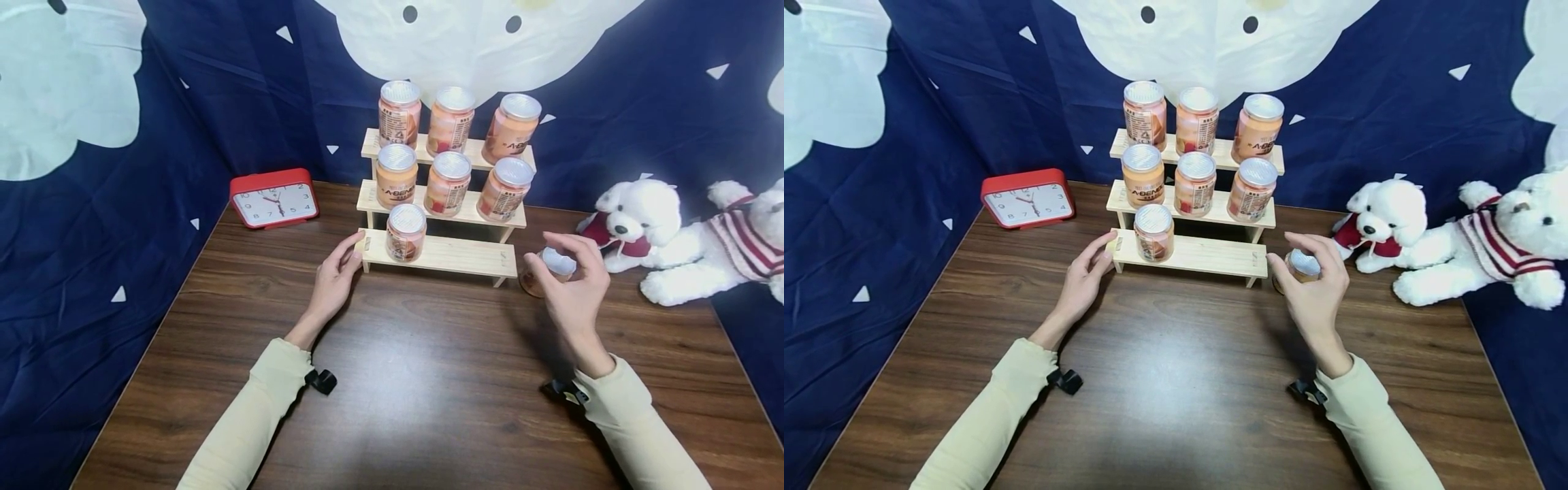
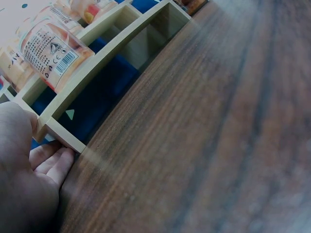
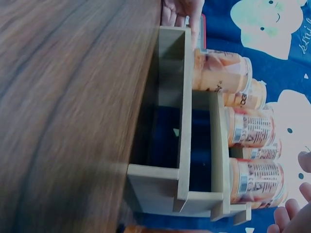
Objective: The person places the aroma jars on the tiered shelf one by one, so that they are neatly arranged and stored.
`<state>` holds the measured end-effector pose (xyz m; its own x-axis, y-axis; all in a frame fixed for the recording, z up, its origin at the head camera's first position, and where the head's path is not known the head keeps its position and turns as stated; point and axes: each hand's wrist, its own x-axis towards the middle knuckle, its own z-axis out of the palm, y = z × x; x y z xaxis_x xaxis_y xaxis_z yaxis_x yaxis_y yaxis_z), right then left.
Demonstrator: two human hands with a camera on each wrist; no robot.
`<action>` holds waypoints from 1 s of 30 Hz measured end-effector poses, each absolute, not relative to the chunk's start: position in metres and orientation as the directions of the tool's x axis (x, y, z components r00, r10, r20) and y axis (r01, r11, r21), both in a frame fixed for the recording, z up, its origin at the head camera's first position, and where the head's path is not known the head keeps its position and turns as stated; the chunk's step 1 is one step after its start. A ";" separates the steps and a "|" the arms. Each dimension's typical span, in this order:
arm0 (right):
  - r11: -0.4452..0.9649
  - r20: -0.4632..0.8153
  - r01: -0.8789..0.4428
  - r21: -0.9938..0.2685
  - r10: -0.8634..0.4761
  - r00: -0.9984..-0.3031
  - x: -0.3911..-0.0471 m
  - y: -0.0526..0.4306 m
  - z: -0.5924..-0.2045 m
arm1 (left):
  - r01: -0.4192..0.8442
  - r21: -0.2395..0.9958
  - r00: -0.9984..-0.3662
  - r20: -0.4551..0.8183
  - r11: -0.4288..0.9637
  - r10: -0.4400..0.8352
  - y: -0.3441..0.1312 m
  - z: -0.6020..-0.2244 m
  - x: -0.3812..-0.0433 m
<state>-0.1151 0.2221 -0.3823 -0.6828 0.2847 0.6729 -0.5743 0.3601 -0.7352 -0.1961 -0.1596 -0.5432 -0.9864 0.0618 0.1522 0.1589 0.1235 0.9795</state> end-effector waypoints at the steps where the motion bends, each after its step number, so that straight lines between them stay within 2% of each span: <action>1: 0.368 0.675 -0.572 -0.733 0.287 -0.680 -0.115 0.224 -0.382 | 0.153 0.981 -0.987 0.147 0.121 0.062 -0.159 -0.543 -0.196; 13: 0.483 0.649 -0.472 -0.737 0.313 -0.693 -0.108 0.238 -0.382 | 0.136 0.978 -0.990 0.131 0.157 0.045 -0.160 -0.540 -0.195; 22: 0.601 0.587 -0.347 -0.720 0.262 -0.766 -0.118 0.275 -0.424 | 0.144 0.978 -0.989 0.138 0.150 0.048 -0.160 -0.541 -0.195; 30: 0.659 0.498 -0.233 -0.715 0.246 -0.832 -0.117 0.282 -0.434 | 0.147 0.975 -0.989 0.142 0.165 0.041 -0.158 -0.536 -0.192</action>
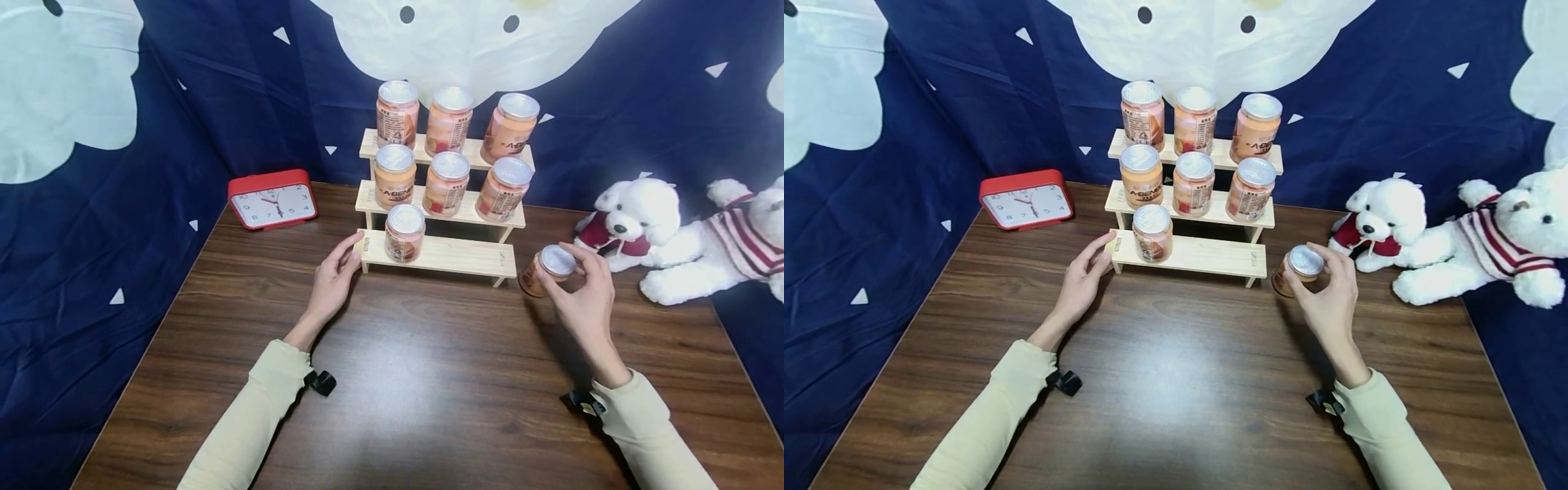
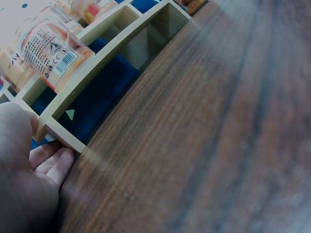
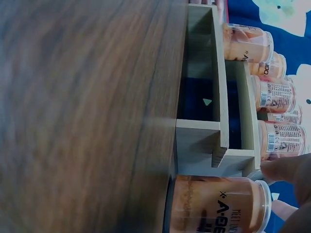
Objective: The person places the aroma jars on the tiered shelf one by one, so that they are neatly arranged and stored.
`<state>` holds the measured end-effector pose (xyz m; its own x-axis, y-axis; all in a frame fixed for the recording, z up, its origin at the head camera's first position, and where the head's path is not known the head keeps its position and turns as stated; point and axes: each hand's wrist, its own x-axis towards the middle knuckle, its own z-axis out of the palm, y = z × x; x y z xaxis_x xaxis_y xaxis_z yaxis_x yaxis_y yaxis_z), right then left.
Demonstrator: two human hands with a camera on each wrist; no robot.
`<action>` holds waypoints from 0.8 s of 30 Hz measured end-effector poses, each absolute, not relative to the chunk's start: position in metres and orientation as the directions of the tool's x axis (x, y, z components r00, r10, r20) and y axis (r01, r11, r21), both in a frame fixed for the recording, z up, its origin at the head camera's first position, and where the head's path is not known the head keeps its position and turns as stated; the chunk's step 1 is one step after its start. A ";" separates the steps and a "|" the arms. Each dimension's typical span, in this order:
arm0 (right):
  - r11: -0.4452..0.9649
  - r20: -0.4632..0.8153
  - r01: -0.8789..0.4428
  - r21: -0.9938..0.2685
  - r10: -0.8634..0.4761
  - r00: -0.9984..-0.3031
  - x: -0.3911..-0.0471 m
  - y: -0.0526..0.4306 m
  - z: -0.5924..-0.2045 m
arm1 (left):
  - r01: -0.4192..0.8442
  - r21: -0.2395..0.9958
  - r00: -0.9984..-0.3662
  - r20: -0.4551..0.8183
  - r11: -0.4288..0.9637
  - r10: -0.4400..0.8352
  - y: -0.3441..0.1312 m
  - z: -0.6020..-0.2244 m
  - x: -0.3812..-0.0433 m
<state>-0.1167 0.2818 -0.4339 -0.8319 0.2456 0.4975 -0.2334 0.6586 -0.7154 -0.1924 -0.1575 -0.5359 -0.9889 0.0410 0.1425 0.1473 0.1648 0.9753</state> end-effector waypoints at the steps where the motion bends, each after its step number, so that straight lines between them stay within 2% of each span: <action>1: 0.656 0.487 -0.223 -0.721 0.251 -0.837 -0.117 0.282 -0.434 | 0.154 0.974 -0.988 0.150 0.168 0.042 -0.157 -0.535 -0.192; 6: 0.594 0.423 -0.193 -0.781 0.276 -0.863 -0.118 0.283 -0.438 | 0.183 0.967 -0.983 0.179 0.178 0.042 -0.156 -0.532 -0.190; 11: 0.534 0.397 -0.187 -0.825 0.311 -0.863 -0.121 0.285 -0.443 | 0.144 0.980 -0.989 0.138 0.140 0.051 -0.158 -0.538 -0.193; 24: 0.509 0.396 -0.178 -0.842 0.357 -0.846 -0.121 0.288 -0.443 | 0.150 0.974 -0.989 0.145 0.171 0.042 -0.159 -0.543 -0.195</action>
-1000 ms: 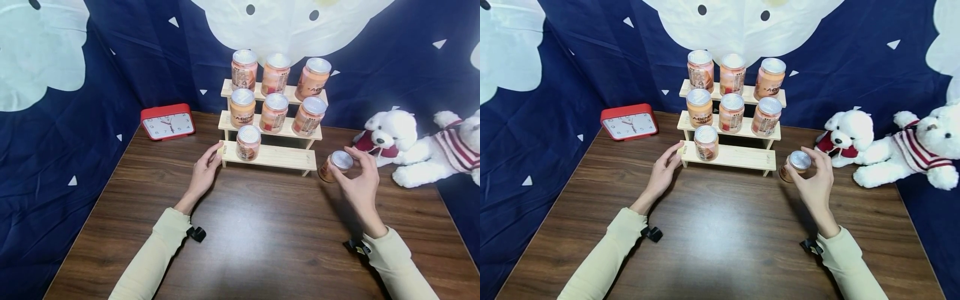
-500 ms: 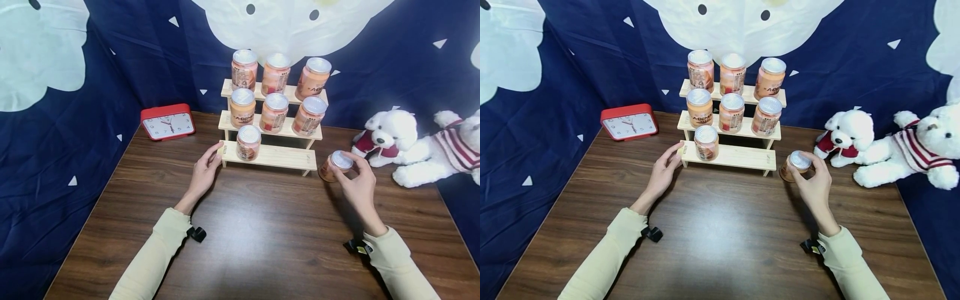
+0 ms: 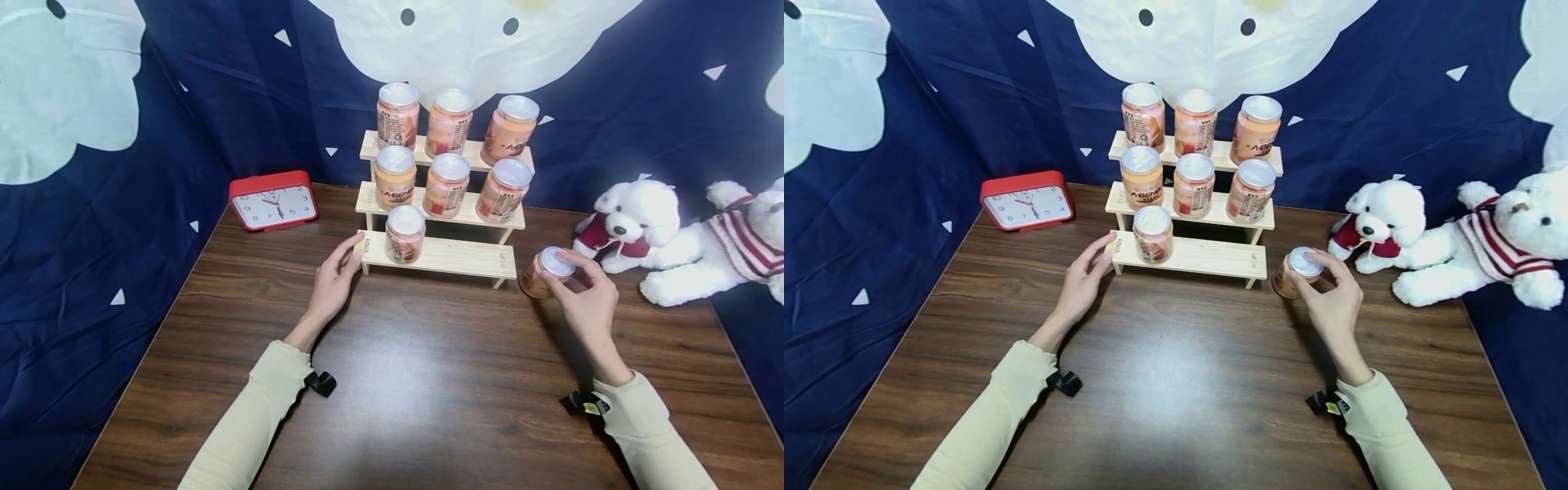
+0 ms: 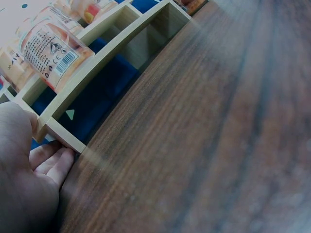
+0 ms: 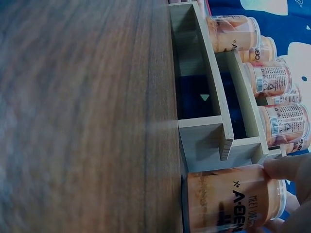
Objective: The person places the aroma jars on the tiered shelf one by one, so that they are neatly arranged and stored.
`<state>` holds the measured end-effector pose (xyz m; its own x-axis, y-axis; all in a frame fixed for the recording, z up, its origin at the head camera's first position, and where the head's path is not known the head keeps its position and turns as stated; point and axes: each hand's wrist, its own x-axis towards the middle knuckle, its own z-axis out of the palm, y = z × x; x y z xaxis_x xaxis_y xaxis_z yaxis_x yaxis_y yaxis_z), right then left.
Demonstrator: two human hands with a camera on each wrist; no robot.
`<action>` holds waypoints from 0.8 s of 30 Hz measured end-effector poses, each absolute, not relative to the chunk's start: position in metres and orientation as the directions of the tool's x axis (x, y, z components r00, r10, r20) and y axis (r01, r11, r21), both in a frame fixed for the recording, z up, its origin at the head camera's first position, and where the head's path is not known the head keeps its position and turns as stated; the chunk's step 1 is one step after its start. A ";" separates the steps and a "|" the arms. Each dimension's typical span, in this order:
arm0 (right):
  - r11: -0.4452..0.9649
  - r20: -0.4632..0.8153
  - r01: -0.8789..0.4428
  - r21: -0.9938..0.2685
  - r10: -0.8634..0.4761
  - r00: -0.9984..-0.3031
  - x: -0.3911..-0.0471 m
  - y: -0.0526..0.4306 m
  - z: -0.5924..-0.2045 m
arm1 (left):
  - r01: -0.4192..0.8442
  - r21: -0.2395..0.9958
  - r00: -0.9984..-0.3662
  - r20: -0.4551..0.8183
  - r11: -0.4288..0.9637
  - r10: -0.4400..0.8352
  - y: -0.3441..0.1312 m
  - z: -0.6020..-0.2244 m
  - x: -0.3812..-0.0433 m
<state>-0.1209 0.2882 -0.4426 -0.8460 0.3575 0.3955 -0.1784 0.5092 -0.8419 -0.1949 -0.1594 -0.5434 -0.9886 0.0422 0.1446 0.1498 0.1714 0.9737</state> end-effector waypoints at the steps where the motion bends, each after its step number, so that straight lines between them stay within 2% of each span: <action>1: 0.502 0.394 -0.180 -0.846 0.361 -0.845 -0.121 0.288 -0.442 | 0.150 0.973 -0.989 0.145 0.173 0.041 -0.159 -0.544 -0.195; 7: 0.459 0.407 -0.214 -0.862 0.377 -0.832 -0.121 0.289 -0.443 | 0.133 0.979 -0.991 0.128 0.154 0.040 -0.159 -0.542 -0.194; 14: 0.455 0.469 -0.281 -0.845 0.376 -0.800 -0.120 0.288 -0.434 | 0.192 0.963 -0.981 0.188 0.187 0.037 -0.156 -0.533 -0.190; 17: 0.449 0.489 -0.306 -0.840 0.381 -0.785 -0.118 0.286 -0.428 | 0.179 0.965 -0.984 0.176 0.190 0.031 -0.156 -0.531 -0.189; 24: 0.368 0.509 -0.377 -0.850 0.389 -0.768 -0.115 0.281 -0.414 | 0.175 0.970 -0.984 0.170 0.169 0.045 -0.157 -0.537 -0.191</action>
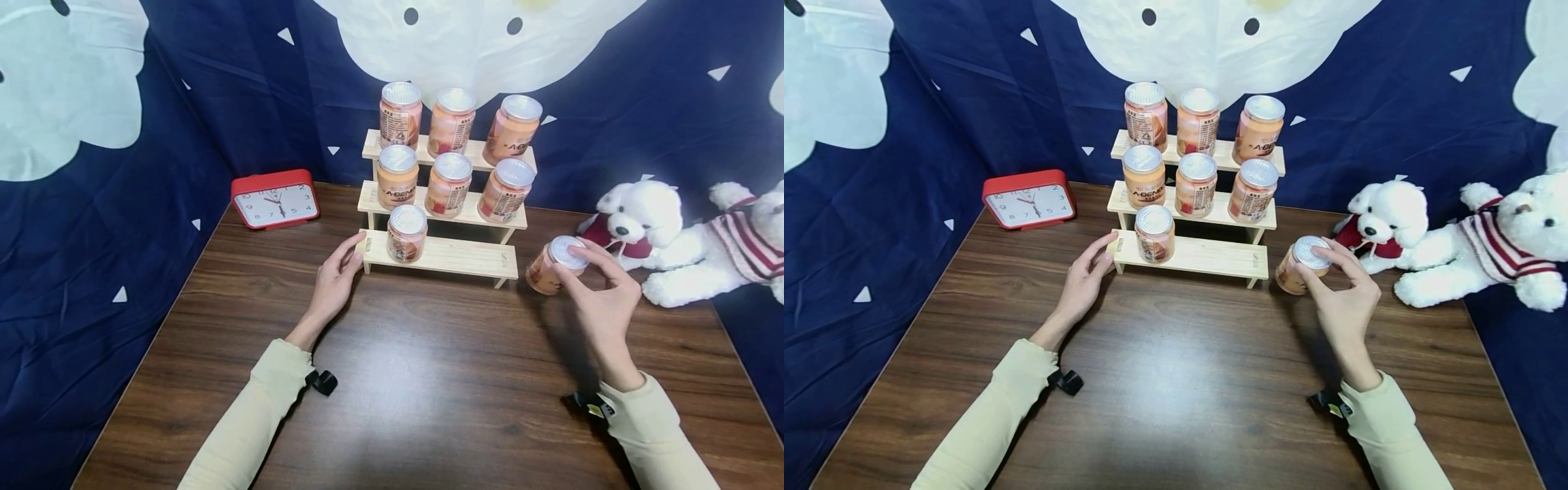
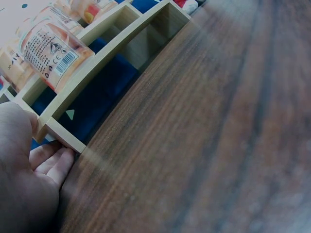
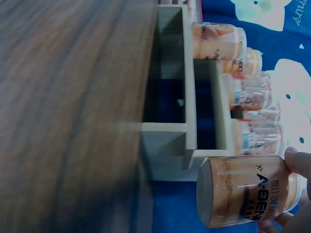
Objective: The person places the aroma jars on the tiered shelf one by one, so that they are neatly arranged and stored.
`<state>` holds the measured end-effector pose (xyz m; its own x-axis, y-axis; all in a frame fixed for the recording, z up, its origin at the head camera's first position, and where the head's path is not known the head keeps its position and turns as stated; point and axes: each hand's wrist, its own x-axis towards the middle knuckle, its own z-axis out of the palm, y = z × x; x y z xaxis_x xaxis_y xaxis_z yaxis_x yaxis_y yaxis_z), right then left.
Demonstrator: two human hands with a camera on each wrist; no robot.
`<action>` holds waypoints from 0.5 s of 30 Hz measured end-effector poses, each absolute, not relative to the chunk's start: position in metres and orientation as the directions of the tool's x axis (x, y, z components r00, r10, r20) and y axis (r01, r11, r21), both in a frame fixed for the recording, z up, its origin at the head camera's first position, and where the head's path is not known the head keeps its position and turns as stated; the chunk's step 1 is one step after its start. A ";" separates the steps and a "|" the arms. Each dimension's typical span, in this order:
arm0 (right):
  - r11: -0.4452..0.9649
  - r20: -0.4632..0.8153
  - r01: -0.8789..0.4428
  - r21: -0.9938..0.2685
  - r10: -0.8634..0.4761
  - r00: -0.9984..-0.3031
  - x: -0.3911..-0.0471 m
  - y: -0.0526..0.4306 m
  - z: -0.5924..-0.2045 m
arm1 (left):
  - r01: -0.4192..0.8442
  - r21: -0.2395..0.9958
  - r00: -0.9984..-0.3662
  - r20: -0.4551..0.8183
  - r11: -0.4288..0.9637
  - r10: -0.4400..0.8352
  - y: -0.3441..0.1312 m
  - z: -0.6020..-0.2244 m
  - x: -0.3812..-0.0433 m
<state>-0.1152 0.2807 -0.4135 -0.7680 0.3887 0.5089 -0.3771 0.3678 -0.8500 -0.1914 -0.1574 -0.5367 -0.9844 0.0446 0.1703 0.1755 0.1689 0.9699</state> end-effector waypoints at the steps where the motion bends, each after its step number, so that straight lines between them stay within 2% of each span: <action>1: 0.359 0.520 -0.395 -0.845 0.381 -0.765 -0.115 0.279 -0.412 | 0.179 0.970 -0.984 0.174 0.165 0.047 -0.157 -0.537 -0.191; 7: 0.337 0.580 -0.480 -0.810 0.343 -0.739 -0.115 0.268 -0.401 | 0.193 0.963 -0.981 0.188 0.189 0.041 -0.156 -0.533 -0.190; 15: 0.315 0.611 -0.529 -0.788 0.299 -0.732 -0.118 0.251 -0.398 | 0.187 0.963 -0.982 0.183 0.193 0.041 -0.157 -0.532 -0.190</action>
